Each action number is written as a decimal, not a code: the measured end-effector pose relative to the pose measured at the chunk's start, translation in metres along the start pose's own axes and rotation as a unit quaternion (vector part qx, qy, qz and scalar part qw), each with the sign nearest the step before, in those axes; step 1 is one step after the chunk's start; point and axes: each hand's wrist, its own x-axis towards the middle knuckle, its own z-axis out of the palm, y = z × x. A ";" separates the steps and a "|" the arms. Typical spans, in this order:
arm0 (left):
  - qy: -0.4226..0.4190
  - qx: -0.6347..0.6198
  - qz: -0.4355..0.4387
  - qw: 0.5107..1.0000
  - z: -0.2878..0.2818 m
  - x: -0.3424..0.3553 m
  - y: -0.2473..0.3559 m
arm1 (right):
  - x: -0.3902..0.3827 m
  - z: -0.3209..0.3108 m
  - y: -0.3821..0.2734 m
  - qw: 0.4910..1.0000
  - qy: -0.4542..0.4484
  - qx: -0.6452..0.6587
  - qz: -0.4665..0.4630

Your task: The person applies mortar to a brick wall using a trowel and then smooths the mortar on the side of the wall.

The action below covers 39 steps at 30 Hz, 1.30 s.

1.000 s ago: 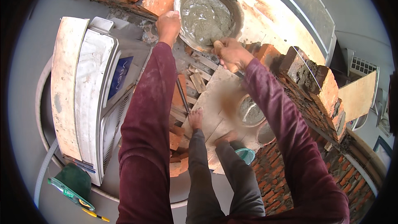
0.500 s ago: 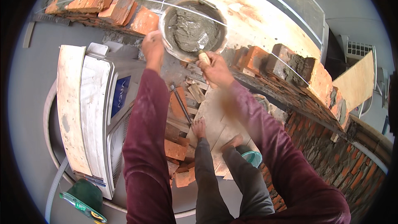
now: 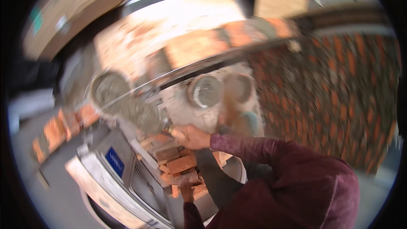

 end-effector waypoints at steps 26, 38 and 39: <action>0.000 -0.085 -0.090 0.992 -0.130 -0.029 0.316 | -0.234 -0.466 0.041 0.602 0.378 0.682 -0.174; -0.068 0.115 -0.055 0.990 -0.056 0.045 0.447 | -0.240 -0.426 0.096 0.774 0.597 0.201 -0.057; -0.071 0.000 -0.096 0.993 -0.029 0.068 0.498 | -0.238 -0.419 0.106 0.743 0.669 -0.008 0.000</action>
